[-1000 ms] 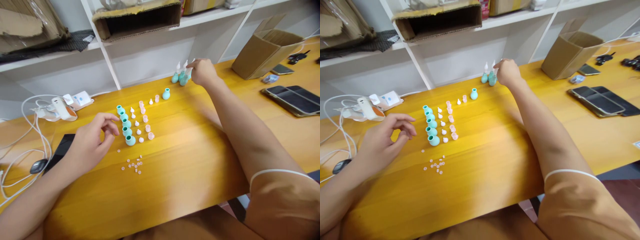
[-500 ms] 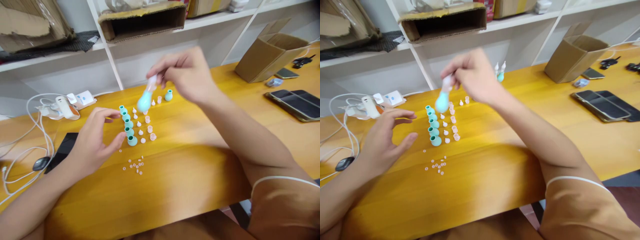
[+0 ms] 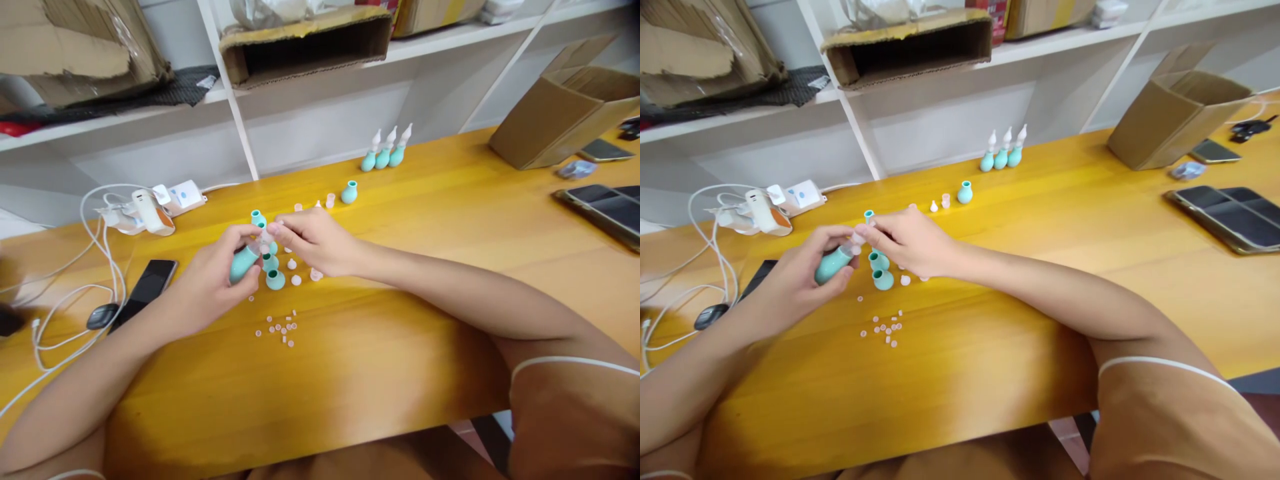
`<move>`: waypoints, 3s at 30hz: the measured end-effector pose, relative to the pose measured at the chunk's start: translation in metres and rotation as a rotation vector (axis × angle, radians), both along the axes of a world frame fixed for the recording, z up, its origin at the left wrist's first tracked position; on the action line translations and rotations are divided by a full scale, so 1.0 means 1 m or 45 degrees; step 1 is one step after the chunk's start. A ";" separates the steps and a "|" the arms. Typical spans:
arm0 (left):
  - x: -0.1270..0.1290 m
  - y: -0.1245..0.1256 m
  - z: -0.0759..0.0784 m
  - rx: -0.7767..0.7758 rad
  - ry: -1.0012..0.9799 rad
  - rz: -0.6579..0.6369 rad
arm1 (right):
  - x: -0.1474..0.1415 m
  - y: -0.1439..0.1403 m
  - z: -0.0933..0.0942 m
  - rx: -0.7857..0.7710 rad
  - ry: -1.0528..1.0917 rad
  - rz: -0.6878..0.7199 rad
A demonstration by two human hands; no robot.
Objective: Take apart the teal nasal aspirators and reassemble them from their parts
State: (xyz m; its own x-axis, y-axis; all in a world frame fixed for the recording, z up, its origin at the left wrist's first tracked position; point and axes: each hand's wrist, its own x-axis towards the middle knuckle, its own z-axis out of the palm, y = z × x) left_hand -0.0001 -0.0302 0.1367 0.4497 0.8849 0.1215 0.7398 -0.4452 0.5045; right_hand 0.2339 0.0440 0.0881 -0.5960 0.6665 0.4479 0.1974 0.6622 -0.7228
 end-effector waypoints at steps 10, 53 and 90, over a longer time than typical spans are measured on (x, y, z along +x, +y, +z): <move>0.001 0.000 -0.010 0.210 0.223 -0.058 | -0.006 -0.014 -0.008 -0.029 0.055 0.197; 0.009 -0.012 -0.032 -0.173 0.907 -0.494 | 0.010 0.009 0.001 -0.054 -0.634 0.577; -0.008 0.005 -0.007 0.189 0.303 -0.556 | 0.010 0.010 0.000 -0.194 -0.371 0.567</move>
